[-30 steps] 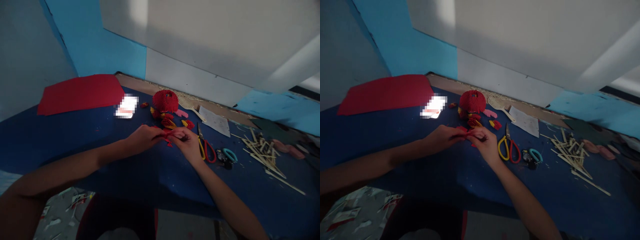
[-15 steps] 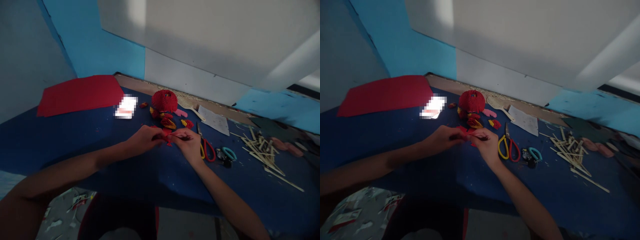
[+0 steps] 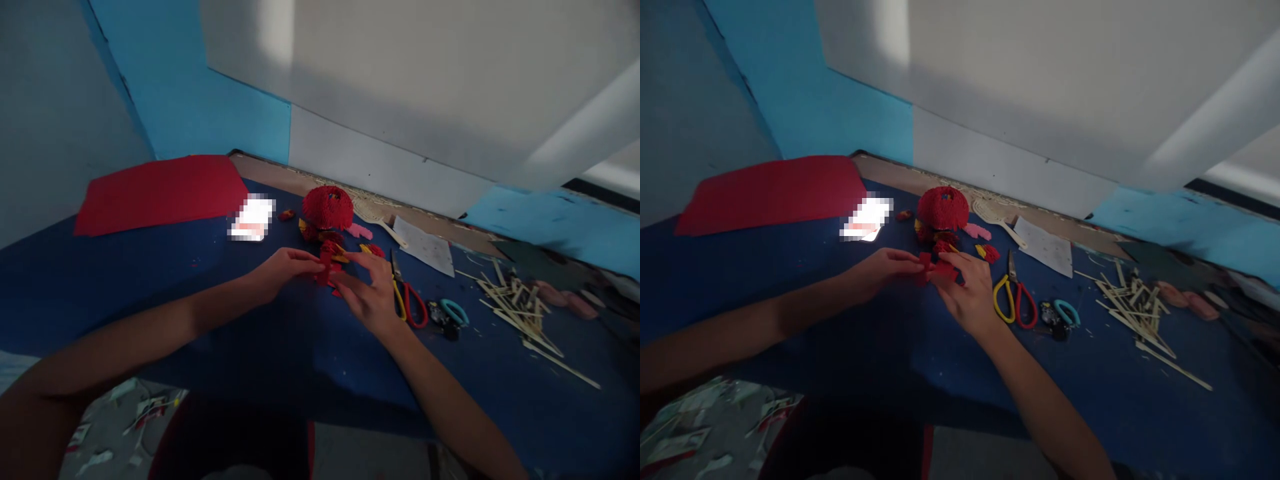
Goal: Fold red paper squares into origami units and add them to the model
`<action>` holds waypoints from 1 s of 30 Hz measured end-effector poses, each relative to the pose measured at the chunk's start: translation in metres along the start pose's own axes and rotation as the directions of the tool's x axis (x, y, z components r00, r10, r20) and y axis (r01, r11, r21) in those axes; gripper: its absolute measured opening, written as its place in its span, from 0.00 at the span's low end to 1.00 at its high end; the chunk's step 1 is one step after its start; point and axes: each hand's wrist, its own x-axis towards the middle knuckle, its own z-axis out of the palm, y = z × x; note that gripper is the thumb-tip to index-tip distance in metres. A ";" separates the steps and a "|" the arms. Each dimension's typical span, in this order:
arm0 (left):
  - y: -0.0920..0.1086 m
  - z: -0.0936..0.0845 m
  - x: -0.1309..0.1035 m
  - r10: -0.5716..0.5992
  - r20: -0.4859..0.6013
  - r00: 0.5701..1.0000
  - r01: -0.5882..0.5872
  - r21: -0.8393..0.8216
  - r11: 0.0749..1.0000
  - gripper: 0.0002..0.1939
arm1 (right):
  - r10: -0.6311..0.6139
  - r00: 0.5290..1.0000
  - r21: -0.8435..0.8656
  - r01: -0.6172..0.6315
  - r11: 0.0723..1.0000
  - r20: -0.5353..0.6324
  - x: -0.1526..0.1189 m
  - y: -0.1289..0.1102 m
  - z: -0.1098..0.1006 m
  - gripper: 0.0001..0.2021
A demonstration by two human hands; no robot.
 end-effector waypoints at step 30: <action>-0.001 -0.003 -0.009 0.790 0.409 0.458 -0.737 0.671 0.080 0.08 | 0.465 0.851 0.497 -0.522 0.693 0.245 0.006 -0.014 0.003 0.06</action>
